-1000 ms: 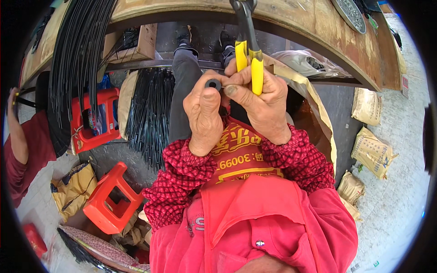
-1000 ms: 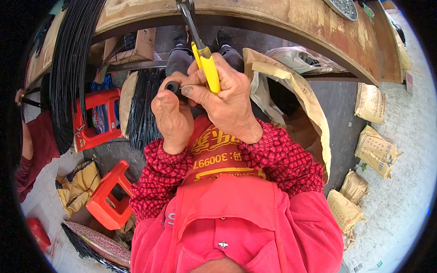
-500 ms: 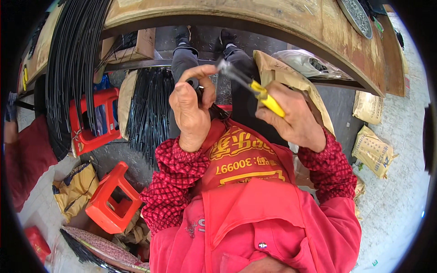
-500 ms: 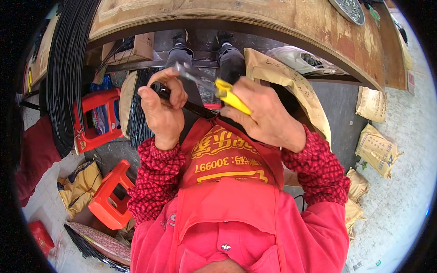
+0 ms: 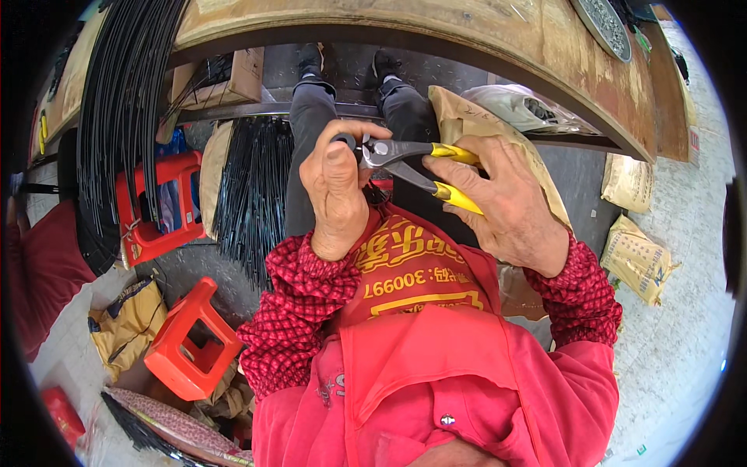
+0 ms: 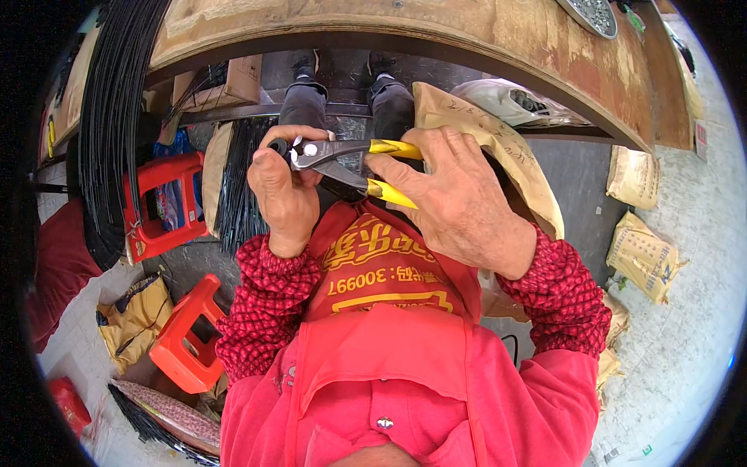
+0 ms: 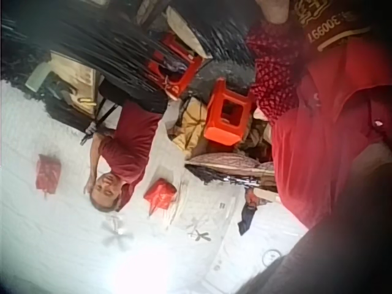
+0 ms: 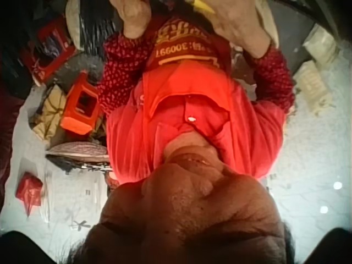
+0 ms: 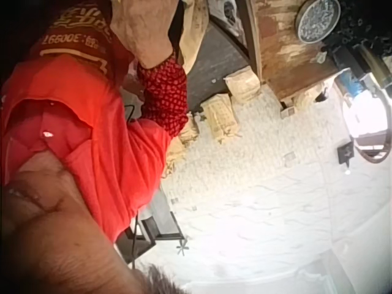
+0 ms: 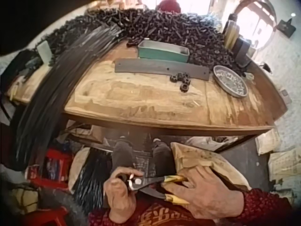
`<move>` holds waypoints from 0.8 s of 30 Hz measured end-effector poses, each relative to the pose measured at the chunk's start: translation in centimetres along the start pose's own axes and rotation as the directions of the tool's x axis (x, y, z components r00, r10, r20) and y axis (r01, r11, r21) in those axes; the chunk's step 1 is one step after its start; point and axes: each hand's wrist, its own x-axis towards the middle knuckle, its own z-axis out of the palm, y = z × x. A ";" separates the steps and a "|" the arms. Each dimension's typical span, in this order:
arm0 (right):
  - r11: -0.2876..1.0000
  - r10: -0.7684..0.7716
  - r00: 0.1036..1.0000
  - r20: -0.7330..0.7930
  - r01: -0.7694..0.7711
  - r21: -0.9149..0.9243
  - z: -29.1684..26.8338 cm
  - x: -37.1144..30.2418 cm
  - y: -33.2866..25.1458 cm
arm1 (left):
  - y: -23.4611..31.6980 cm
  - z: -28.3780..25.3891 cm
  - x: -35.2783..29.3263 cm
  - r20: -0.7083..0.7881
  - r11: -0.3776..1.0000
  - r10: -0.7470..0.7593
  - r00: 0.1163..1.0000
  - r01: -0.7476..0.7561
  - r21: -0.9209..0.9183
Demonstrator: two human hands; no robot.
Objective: Assembling a mechanical product by inserting black plastic strips into a central hub and trimming them with pliers.
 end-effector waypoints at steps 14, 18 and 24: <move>0.999 0.010 1.000 0.026 -0.008 -0.051 1.2 -2.0 1.8 | 0.5 1.0 0.4 0.167 0.989 -0.026 0.986 0.001 0.147; 0.984 0.133 0.990 0.049 -0.138 0.112 2.9 -2.1 1.4 | 0.6 1.5 0.8 0.104 0.978 -0.049 0.993 0.027 0.204; 0.985 0.037 0.999 0.006 -0.037 0.166 1.9 -0.8 1.8 | -0.7 0.8 1.2 0.075 0.995 -0.099 0.992 0.098 0.017</move>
